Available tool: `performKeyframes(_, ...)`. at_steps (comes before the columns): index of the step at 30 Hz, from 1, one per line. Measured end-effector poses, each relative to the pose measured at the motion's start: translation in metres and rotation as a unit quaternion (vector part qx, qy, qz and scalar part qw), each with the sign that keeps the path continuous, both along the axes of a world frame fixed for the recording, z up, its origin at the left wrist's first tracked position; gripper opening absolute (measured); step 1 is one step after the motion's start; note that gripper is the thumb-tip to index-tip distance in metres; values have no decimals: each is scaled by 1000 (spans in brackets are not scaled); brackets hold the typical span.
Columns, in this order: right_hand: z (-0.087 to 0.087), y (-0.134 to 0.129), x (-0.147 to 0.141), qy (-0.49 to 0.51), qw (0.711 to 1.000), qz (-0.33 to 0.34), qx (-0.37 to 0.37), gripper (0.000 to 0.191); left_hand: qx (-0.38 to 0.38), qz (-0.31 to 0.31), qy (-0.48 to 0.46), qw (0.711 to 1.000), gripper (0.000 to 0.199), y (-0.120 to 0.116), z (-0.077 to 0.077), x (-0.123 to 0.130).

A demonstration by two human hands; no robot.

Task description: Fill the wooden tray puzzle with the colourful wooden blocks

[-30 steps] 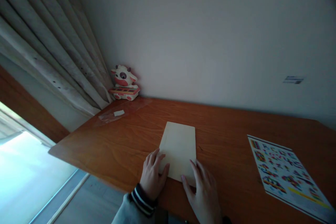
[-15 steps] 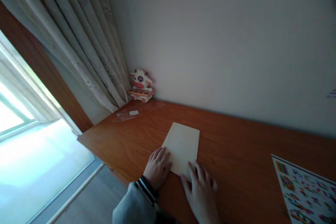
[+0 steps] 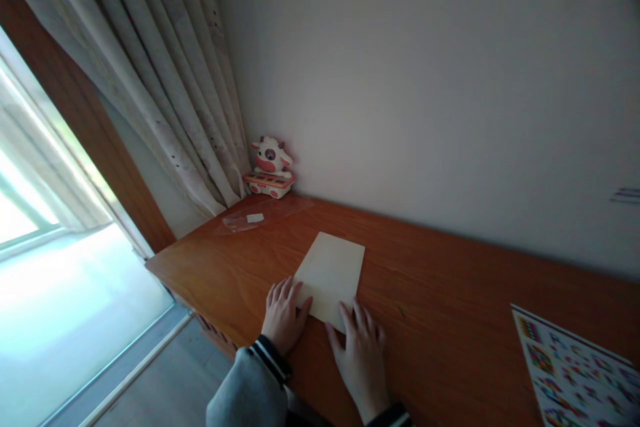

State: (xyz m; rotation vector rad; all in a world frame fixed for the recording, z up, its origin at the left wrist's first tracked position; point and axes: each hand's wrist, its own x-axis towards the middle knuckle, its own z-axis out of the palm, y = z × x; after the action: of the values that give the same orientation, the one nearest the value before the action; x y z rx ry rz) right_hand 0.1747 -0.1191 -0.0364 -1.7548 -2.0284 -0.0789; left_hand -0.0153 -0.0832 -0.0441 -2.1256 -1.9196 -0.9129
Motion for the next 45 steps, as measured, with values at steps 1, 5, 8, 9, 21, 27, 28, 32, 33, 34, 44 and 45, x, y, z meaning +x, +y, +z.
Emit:
performKeyframes(1, -1, 0, 0, 3, 1000, 1, 0, 46, -1, -6, -12, 1000, 36, 1, 0, -1)
performKeyframes(5, -2, 0, 2, 16, 1000, 5, 6, 47, 12, -39, -88, 995, 31, 2, 6, -6)
performKeyframes(8, -3, -3, 5, 28, 999, 12, 21, 57, 42, -69, -167, 983, 27, -3, 17, 3)
performKeyframes(9, -3, -5, 6, 33, 999, 10, 24, 61, 52, -80, -191, 977, 26, -6, 22, 9)
performKeyframes(21, -49, -34, 54, 273, 957, 30, 90, 63, 19, -314, -284, 906, 68, -43, 74, 137)
performKeyframes(27, -41, -69, 144, 513, 828, -169, 152, 60, -28, -407, -139, 902, 53, -42, 63, 157)
performKeyframes(28, -38, -74, 159, 517, 821, -200, 136, 59, -39, -389, -131, 911, 45, -40, 57, 154)
performKeyframes(32, -36, -89, 192, 452, 871, -177, 74, 47, -58, -371, -72, 924, 35, -32, 31, 138)
performKeyframes(33, -36, -90, 192, 411, 896, -157, 65, 45, -61, -371, -66, 924, 35, -33, 26, 134)
performKeyframes(34, -36, -91, 190, 359, 921, -136, 61, 44, -65, -371, -61, 925, 36, -34, 23, 131)
performKeyframes(44, -22, -85, 160, 17, 992, -27, 120, 50, -84, -345, -92, 930, 31, -44, 19, 122)
performKeyframes(45, -22, -86, 161, 16, 992, -24, 122, 48, -85, -344, -99, 930, 31, -44, 19, 121)
